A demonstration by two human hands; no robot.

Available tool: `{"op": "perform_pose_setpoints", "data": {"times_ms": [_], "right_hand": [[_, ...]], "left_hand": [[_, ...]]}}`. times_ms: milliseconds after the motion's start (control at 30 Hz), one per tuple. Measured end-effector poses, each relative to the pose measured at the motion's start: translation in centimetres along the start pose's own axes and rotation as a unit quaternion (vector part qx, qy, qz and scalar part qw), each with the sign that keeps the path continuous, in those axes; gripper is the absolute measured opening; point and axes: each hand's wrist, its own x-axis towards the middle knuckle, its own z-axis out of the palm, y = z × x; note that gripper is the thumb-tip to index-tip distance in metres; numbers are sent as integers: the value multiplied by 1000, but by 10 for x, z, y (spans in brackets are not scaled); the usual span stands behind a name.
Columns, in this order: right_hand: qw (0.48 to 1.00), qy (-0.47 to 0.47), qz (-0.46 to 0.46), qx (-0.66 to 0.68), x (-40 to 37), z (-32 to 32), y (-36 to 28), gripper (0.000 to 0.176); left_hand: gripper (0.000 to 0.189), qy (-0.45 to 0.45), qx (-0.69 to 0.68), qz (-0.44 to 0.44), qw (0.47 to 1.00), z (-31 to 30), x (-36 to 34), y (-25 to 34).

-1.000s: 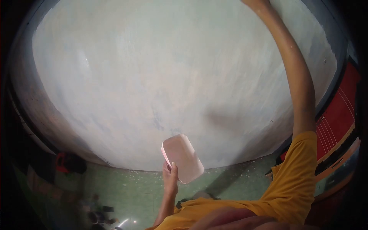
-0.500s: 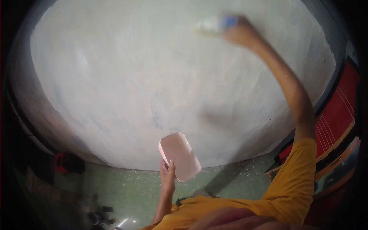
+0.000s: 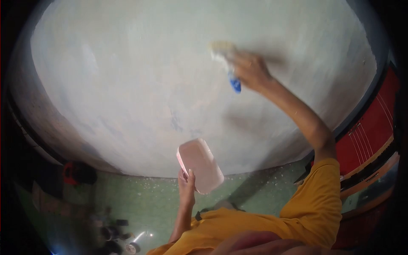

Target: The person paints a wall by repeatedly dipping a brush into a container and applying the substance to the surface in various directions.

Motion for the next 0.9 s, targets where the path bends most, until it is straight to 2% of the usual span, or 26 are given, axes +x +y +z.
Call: {"op": "perform_pose_setpoints", "data": {"times_ms": [67,100,200,233,300,333,400,467,567,667,733,800,900], "right_hand": [[989,-57,-4,137,-40,19,-35,36],[976,-45,8,214,-49,20,-52,39],[948,-125,58,288,-62,14,-58,38],[967,-77,45,240,-54,12,-48,42],[949,-134,164,235,-28,-3,-8,25],[958,-50,183,214,-17,-2,14,22],[961,-69,249,100,15,-33,54,24],[974,172,123,80,41,-50,77,17],[966,166,185,69,41,-51,60,17],[993,95,76,-12,-31,26,22,29],[997,35,70,3,-66,45,-34,34],[992,-33,28,118,-96,54,-77,33],[965,-89,54,240,-106,51,-100,29]], "left_hand": [[50,3,-2,9,1000,3,0,2],[50,8,-7,14,1000,4,0,2],[51,5,0,18,1000,7,-5,10],[51,1,4,19,1000,8,-5,13],[52,-8,1,12,1000,6,-5,12],[53,-12,-1,9,1000,5,-4,11],[54,-8,-13,16,1000,7,-4,10],[55,-10,-16,13,1000,6,-1,6],[56,-17,-10,-1,1000,-2,-1,2],[57,-14,-19,6,1000,-1,0,1],[57,-12,-7,3,1000,-2,1,-4],[57,-19,1,10,1000,0,0,1],[57,-22,14,7,1000,2,-3,9]]}}
